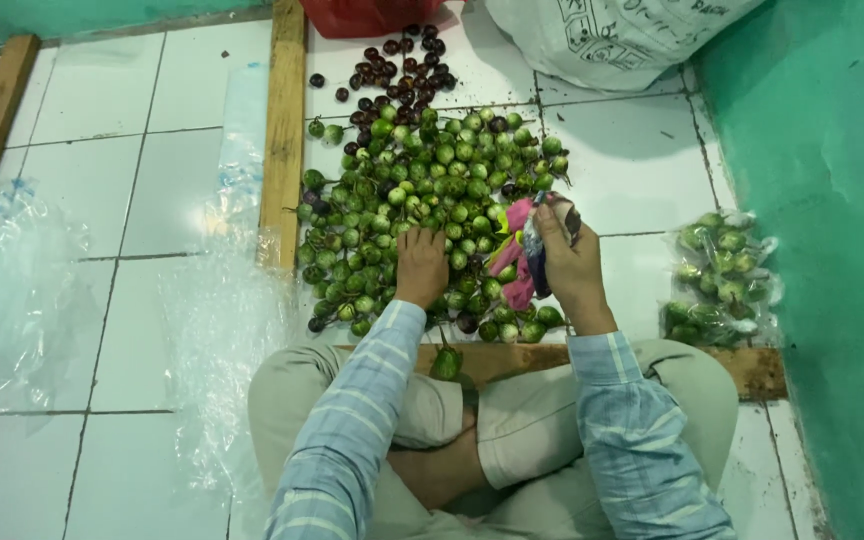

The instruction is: Picking small green fruits from a pile and placing them into small plastic bags before sealing them

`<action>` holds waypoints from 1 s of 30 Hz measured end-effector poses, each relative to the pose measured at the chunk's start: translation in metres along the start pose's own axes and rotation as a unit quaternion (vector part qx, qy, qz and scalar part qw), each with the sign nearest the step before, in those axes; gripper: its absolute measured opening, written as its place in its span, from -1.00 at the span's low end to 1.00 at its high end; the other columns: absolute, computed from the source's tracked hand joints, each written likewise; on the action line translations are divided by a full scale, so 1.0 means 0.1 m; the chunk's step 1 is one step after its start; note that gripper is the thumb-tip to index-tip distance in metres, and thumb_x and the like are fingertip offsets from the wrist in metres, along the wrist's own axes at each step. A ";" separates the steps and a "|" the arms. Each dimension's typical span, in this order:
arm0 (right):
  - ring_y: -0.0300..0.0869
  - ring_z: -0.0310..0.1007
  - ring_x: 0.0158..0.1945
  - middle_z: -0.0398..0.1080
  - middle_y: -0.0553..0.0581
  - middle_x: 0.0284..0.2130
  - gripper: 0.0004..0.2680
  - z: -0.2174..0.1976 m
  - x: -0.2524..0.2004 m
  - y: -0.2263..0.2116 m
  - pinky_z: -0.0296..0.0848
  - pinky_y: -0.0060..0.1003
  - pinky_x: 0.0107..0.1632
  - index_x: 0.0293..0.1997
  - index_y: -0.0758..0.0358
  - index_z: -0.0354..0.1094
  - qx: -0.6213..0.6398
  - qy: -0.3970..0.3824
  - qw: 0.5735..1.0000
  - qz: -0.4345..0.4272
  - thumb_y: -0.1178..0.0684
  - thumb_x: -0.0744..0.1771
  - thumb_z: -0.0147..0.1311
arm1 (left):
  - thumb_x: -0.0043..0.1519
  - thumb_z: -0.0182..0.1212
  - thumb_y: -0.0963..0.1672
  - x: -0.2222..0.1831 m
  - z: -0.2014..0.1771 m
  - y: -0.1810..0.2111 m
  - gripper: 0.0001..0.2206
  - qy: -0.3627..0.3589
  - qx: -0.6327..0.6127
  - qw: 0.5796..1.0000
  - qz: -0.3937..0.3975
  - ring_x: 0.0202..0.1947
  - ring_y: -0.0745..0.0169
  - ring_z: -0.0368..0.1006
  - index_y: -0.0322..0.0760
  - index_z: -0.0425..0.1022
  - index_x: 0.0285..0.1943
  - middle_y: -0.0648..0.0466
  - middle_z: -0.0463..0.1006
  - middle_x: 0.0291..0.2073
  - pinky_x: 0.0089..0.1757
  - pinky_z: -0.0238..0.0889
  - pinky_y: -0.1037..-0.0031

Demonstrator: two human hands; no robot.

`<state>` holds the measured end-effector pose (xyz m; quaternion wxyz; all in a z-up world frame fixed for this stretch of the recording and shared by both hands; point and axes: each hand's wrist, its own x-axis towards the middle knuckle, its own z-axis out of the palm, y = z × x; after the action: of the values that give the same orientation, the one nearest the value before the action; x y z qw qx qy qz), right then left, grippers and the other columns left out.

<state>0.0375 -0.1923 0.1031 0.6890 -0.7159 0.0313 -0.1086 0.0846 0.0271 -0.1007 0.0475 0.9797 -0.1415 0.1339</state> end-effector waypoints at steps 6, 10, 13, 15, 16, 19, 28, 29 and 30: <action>-0.29 0.27 -0.58 0.24 0.00 -0.69 -0.80 0.00 0.01 0.09 0.27 -0.41 -0.38 -0.33 0.16 0.38 0.039 0.010 0.999 0.012 -0.04 0.45 0.03 | 0.41 0.07 -0.13 -0.03 -0.68 0.20 -0.76 -0.025 -0.429 0.898 -0.097 0.11 -0.19 0.34 -0.26 0.29 0.22 -0.09 0.38 -0.06 0.12 0.21 0.05; -0.22 0.43 -0.51 0.39 0.10 -0.60 -0.77 0.06 -0.12 -0.26 0.40 -0.35 -0.35 -0.32 0.12 0.38 0.078 -0.014 0.997 0.003 -0.07 0.47 -0.06 | 0.33 0.23 -0.19 -0.14 -1.26 0.47 -0.70 0.024 -0.546 0.832 -0.093 0.04 -0.28 0.45 -0.37 0.31 0.20 -0.18 0.40 -0.06 0.05 0.38 0.05; -0.06 0.53 -0.41 0.49 0.28 -0.48 -0.79 0.22 -0.35 -0.74 0.57 -0.15 -0.26 -0.21 0.35 0.34 0.066 -0.045 0.985 0.150 -0.03 0.41 -0.08 | 0.17 0.38 -0.24 -0.23 -1.63 0.64 -0.54 0.077 -0.595 0.796 -0.081 0.01 -0.10 0.48 -0.38 0.33 0.25 -0.15 0.46 -0.07 0.00 0.41 0.16; 0.48 0.32 0.19 0.28 0.56 0.09 -0.57 0.21 -0.36 -0.23 0.43 0.37 0.15 0.28 0.30 0.26 -0.101 -0.245 0.963 -0.054 -0.16 0.35 0.14 | 0.06 0.36 -0.29 -0.27 -1.94 0.73 -0.45 0.112 -0.531 0.837 -0.073 -0.03 -0.43 0.49 -0.52 0.28 0.26 -0.34 0.48 -0.10 -0.07 0.43 -0.08; 0.48 0.32 0.19 0.28 0.56 0.09 -0.57 0.26 -0.38 -0.10 0.43 0.37 0.15 0.28 0.30 0.26 -0.100 -0.245 0.963 -0.053 -0.16 0.35 0.14 | 0.06 0.36 -0.29 -0.31 -1.91 0.74 -0.45 0.111 -0.531 0.837 -0.073 -0.03 -0.43 0.49 -0.52 0.28 0.26 -0.34 0.48 -0.10 -0.07 0.43 -0.08; 0.19 0.56 -0.22 0.47 0.26 -0.27 -0.74 0.37 -0.41 0.10 0.55 0.00 -0.26 0.01 0.14 0.46 -0.171 -0.193 0.961 -0.096 -0.11 0.31 0.29 | 0.07 0.35 -0.25 -0.42 -1.79 0.72 -0.62 0.149 -0.498 0.850 -0.080 -0.17 -0.27 0.53 -0.28 0.48 0.10 -0.15 0.51 -0.25 -0.20 0.41 0.09; -0.14 0.15 -0.76 0.13 0.08 -0.82 -0.66 0.35 -0.43 -0.13 0.21 -0.41 -0.57 -0.61 0.11 0.19 -0.106 -0.110 0.970 -0.188 -0.02 0.43 0.06 | 0.17 0.37 -0.29 -0.61 -1.84 0.84 -0.79 0.210 -0.610 0.763 -0.039 -0.41 0.02 0.53 -0.42 0.63 -0.02 -0.21 0.60 -0.26 -0.31 0.44 0.23; -0.20 0.08 -0.78 0.09 0.05 -0.84 -0.65 0.35 -0.44 -0.19 0.16 -0.44 -0.58 -0.63 0.09 0.17 -0.089 -0.095 0.973 -0.190 -0.02 0.42 0.05 | 0.17 0.36 -0.30 -0.62 -1.84 0.88 -0.76 0.220 -0.630 0.743 -0.045 -0.37 0.13 0.51 -0.43 0.63 0.03 -0.19 0.60 -0.24 -0.31 0.42 0.28; -0.26 0.01 -0.79 0.06 0.02 -0.87 -0.64 0.36 -0.44 -0.25 0.12 -0.47 -0.59 -0.64 0.07 0.15 -0.071 -0.081 0.975 -0.192 -0.03 0.42 0.04 | 0.17 0.35 -0.32 -0.64 -1.85 0.92 -0.72 0.231 -0.649 0.723 -0.052 -0.33 0.25 0.50 -0.44 0.63 0.08 -0.17 0.60 -0.22 -0.30 0.40 0.32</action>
<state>-0.0010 -0.1473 0.1215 0.6026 -0.7622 -0.1551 -0.1784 -0.0468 -0.0198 0.0640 0.7101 0.6537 -0.1275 0.2285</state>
